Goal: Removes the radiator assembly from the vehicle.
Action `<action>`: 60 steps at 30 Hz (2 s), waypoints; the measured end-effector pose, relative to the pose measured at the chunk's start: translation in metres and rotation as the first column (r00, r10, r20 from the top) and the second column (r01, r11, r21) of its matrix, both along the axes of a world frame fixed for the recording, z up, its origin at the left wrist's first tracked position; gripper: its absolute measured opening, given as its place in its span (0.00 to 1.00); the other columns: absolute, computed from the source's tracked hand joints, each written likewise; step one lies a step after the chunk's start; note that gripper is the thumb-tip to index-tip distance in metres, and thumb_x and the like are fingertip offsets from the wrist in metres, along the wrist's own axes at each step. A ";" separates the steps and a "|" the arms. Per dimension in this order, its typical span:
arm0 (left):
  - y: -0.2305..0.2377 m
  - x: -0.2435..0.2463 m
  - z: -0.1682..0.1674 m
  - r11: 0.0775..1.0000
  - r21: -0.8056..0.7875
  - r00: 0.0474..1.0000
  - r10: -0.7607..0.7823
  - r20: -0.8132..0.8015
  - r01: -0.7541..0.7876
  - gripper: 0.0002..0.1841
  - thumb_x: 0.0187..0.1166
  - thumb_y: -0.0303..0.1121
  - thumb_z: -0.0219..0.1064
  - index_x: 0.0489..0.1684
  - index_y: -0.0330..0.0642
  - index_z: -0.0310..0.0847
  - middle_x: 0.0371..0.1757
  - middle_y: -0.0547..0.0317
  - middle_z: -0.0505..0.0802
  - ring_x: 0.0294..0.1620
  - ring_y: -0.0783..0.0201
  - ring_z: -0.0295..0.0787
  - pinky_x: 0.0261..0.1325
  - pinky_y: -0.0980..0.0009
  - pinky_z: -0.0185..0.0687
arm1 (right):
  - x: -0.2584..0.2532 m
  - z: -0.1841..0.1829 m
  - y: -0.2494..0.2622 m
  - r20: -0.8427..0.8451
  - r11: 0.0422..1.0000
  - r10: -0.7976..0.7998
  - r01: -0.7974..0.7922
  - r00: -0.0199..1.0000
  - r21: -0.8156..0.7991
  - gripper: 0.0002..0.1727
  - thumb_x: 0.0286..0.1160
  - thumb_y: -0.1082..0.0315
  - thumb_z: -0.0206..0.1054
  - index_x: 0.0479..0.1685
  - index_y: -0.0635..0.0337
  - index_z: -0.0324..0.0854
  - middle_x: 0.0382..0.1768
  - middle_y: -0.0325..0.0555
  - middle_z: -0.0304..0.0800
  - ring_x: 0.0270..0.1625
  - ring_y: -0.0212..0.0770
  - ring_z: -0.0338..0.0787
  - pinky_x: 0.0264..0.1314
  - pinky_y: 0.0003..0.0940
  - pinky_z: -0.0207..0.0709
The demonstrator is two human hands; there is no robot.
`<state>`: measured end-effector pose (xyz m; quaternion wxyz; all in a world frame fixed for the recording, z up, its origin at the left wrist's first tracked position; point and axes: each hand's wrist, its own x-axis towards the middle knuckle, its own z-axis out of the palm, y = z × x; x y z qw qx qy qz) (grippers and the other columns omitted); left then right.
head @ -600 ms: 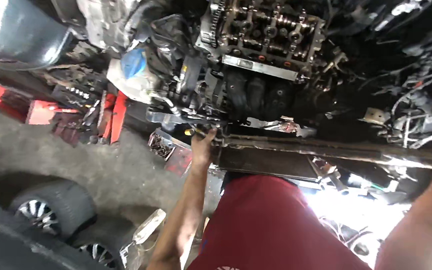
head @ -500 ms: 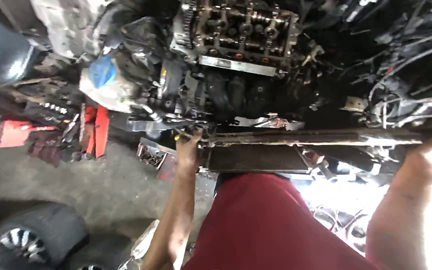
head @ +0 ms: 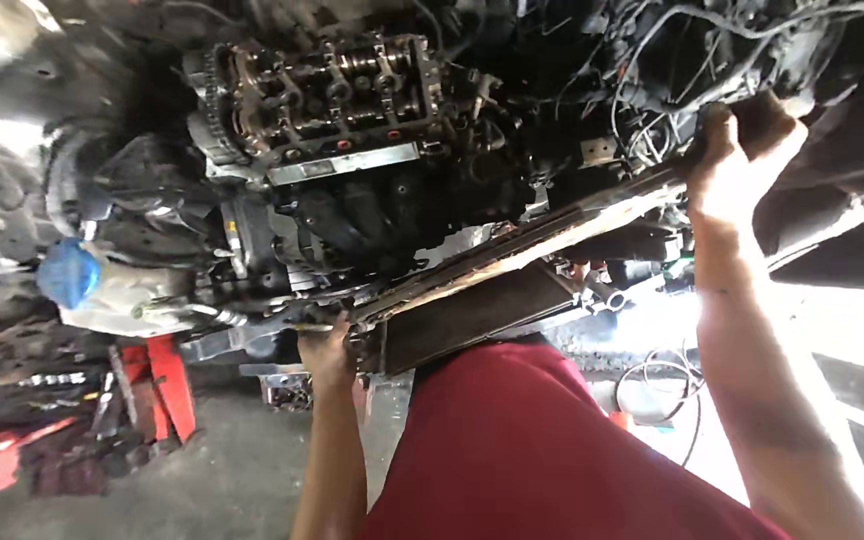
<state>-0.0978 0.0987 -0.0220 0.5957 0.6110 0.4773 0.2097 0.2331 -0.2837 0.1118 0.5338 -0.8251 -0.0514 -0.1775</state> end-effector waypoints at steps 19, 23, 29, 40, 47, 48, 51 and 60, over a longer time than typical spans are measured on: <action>-0.007 0.005 0.013 0.987 -0.154 0.999 0.042 0.005 -0.041 0.11 0.86 0.24 0.57 0.62 0.34 0.70 0.44 0.54 0.89 0.40 0.62 0.91 0.41 0.60 0.93 | -0.245 -0.166 0.023 -0.934 0.613 0.217 0.705 0.285 0.358 0.19 0.90 0.66 0.58 0.68 0.74 0.72 0.47 0.59 0.90 0.42 0.45 0.94 0.47 0.38 0.90; -0.011 0.009 0.013 0.984 -0.166 0.995 0.076 0.059 -0.066 0.10 0.88 0.25 0.55 0.62 0.37 0.71 0.46 0.54 0.89 0.43 0.62 0.91 0.46 0.59 0.93 | -0.234 -0.189 0.055 -0.922 0.610 0.313 0.696 0.227 0.379 0.26 0.84 0.61 0.67 0.75 0.67 0.70 0.54 0.60 0.90 0.49 0.49 0.94 0.51 0.43 0.91; -0.011 0.017 0.014 0.971 -0.221 0.993 0.106 0.060 -0.090 0.11 0.92 0.33 0.52 0.63 0.39 0.72 0.46 0.54 0.90 0.44 0.61 0.91 0.47 0.57 0.92 | -0.227 -0.229 0.072 -0.978 0.659 0.170 0.724 0.118 0.202 0.29 0.80 0.63 0.71 0.75 0.63 0.67 0.51 0.60 0.88 0.44 0.51 0.92 0.43 0.47 0.89; -0.002 0.019 0.012 0.956 -0.285 0.989 0.107 0.103 -0.074 0.09 0.91 0.35 0.56 0.56 0.42 0.75 0.42 0.56 0.92 0.41 0.61 0.93 0.44 0.57 0.93 | -0.232 -0.190 0.091 -0.984 0.672 0.051 0.723 0.173 0.161 0.24 0.77 0.71 0.72 0.69 0.68 0.70 0.47 0.64 0.89 0.40 0.54 0.94 0.40 0.50 0.91; 0.001 0.018 0.020 0.941 -0.325 0.991 0.119 0.061 -0.093 0.09 0.91 0.36 0.55 0.58 0.42 0.74 0.41 0.54 0.91 0.41 0.59 0.92 0.45 0.54 0.93 | -0.234 -0.155 0.064 -0.987 0.616 0.042 0.774 0.155 0.148 0.25 0.77 0.74 0.70 0.71 0.68 0.67 0.43 0.64 0.89 0.34 0.53 0.94 0.32 0.48 0.91; 0.001 0.019 0.021 0.940 -0.330 0.992 0.113 0.062 -0.086 0.09 0.91 0.36 0.55 0.57 0.43 0.74 0.41 0.55 0.91 0.40 0.60 0.92 0.45 0.55 0.93 | -0.233 -0.152 0.060 -0.987 0.604 0.037 0.783 0.156 0.147 0.25 0.77 0.74 0.70 0.70 0.68 0.67 0.42 0.63 0.89 0.33 0.53 0.94 0.31 0.48 0.91; -0.001 0.021 0.027 0.943 -0.322 0.994 0.105 0.041 -0.086 0.09 0.91 0.38 0.56 0.56 0.45 0.76 0.39 0.60 0.91 0.38 0.65 0.91 0.43 0.62 0.92 | -0.226 -0.145 0.053 -0.991 0.627 0.018 0.771 0.130 0.113 0.24 0.78 0.73 0.69 0.70 0.67 0.68 0.43 0.61 0.87 0.32 0.51 0.92 0.31 0.45 0.90; 0.003 0.021 0.023 0.936 -0.334 0.989 0.136 0.062 -0.108 0.10 0.89 0.35 0.60 0.57 0.39 0.74 0.39 0.51 0.90 0.36 0.56 0.92 0.41 0.53 0.93 | -0.217 -0.146 0.052 -0.998 0.623 -0.022 0.781 0.066 0.038 0.28 0.75 0.71 0.70 0.74 0.63 0.65 0.46 0.62 0.87 0.35 0.53 0.93 0.32 0.50 0.91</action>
